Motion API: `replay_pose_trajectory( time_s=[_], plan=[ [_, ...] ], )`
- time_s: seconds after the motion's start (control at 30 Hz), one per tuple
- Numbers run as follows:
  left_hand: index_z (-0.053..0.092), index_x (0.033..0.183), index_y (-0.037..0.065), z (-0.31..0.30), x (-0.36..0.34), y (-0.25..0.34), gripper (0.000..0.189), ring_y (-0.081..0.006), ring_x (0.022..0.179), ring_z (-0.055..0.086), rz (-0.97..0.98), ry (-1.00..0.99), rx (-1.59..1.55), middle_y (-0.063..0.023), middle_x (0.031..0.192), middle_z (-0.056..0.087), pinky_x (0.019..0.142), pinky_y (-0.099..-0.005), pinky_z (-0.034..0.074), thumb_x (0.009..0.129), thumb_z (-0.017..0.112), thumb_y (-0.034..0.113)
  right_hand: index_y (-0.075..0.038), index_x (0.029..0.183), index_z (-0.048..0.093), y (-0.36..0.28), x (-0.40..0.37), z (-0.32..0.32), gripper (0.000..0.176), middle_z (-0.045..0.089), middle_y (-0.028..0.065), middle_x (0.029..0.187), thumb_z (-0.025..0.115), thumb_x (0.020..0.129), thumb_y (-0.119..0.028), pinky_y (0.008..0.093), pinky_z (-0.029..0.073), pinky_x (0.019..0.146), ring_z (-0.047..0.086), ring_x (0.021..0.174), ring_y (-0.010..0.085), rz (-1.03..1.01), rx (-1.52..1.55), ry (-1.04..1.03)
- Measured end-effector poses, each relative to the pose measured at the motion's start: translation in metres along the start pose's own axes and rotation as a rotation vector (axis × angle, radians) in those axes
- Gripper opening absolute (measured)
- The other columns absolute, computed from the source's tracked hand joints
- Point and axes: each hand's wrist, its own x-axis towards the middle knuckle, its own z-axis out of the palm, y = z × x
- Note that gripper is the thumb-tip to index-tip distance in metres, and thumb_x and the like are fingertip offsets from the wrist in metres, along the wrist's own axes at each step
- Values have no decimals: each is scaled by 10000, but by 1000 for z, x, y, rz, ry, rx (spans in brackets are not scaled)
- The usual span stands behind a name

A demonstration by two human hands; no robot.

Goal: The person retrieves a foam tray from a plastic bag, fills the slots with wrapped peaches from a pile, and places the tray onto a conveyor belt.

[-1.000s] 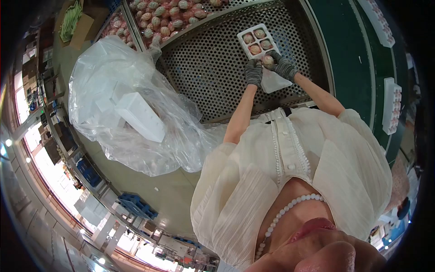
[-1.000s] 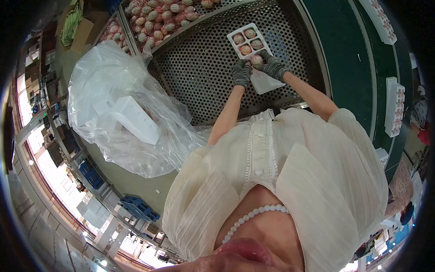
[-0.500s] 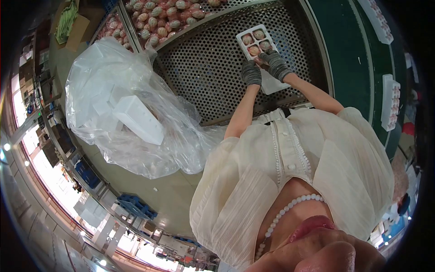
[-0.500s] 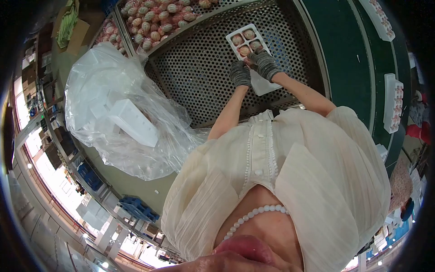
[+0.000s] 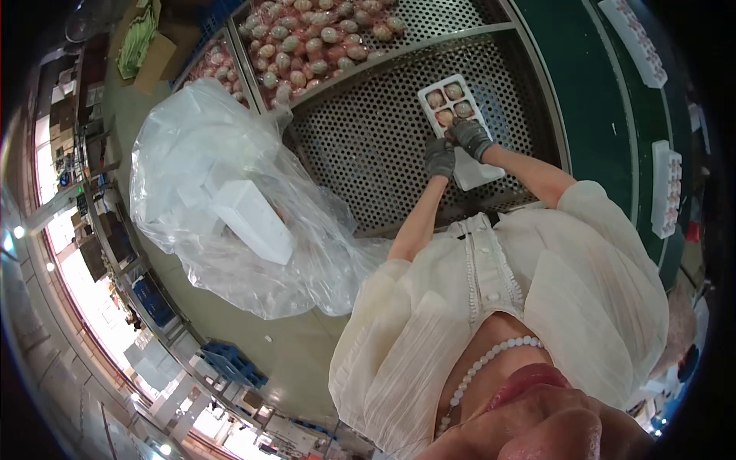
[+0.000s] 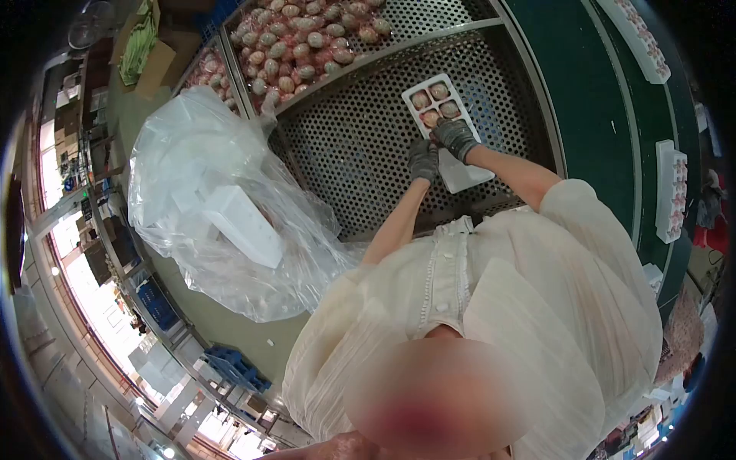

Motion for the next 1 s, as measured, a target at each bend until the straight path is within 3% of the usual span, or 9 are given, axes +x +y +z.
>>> replay_pose_trajectory(
  time_s=[0.1, 0.2, 0.3, 0.37, 0.53, 0.63, 0.8, 0.87, 1.0],
  plan=[
    [517, 756, -38, -12, 0, 10, 296, -290, 744, 492, -244, 129, -482, -182, 774, 525, 685, -374, 389, 726, 519, 256, -63, 650, 556, 19, 9, 9, 96, 542, 133, 787, 544, 663, -157, 343, 435, 558, 535, 655, 251, 7, 123, 119],
    [453, 943, -30, -13, 3, 14, 485, -299, 861, 480, -469, -36, -473, -189, 893, 496, 748, -361, 379, 637, 628, 302, -70, 755, 583, 33, 30, -5, 140, 567, 114, 693, 584, 650, -162, 350, 437, 597, 546, 657, 253, -70, 137, -201],
    [424, 995, -29, -11, 24, 9, 514, -283, 871, 478, -511, -291, -330, -178, 932, 490, 726, -361, 399, 641, 624, 287, -42, 839, 570, 56, 51, -21, 171, 575, 117, 776, 564, 699, -140, 323, 441, 647, 548, 697, 255, 110, 593, 474],
    [385, 1050, -23, -13, 40, 2, 519, -265, 920, 456, -475, -503, -252, -175, 1033, 449, 699, -354, 426, 669, 594, 260, -46, 950, 536, 67, 86, -54, 238, 566, 119, 903, 548, 730, -138, 290, 452, 680, 546, 791, 229, 152, 961, 434],
    [310, 1147, -26, 31, 39, -27, 659, -277, 1063, 361, -402, -403, -497, -178, 1175, 349, 837, -350, 349, 647, 583, 304, -43, 1132, 402, 79, 186, -121, 372, 408, 131, 1163, 432, 762, -20, 302, 397, 832, 475, 974, 231, 328, 383, 232],
    [236, 1211, -24, 30, 37, -27, 809, -312, 1149, 256, -432, -317, -367, -206, 1212, 308, 961, -326, 178, 596, 613, 342, -107, 1204, 305, 117, 286, -42, 474, 241, 83, 1282, 483, 770, -177, 346, 322, 911, 304, 1138, 233, 209, -23, 314],
    [359, 1111, 0, 40, 39, -34, 691, -325, 1001, 393, -308, -243, -603, -196, 1084, 407, 783, -378, 363, 590, 617, 373, -120, 1204, 313, 112, 341, -30, 504, 221, 92, 1292, 481, 729, -112, 344, 295, 929, 276, 1157, 236, 187, 15, 77],
    [408, 1032, 6, 42, 41, -27, 598, -316, 864, 466, -632, -221, -1321, -175, 991, 458, 679, -372, 399, 579, 648, 315, -118, 1182, 342, 119, 360, -17, 480, 295, 108, 1243, 485, 724, -102, 354, 334, 884, 345, 1097, 253, 242, 208, 97],
    [402, 1051, -15, 21, 39, -21, 526, -225, 866, 487, -341, -266, -525, -134, 981, 490, 718, -329, 414, 628, 638, 189, -55, 1118, 394, 126, 332, -34, 426, 488, 131, 1034, 514, 742, -215, 364, 446, 722, 515, 872, 265, 258, 628, 189]
  ],
)
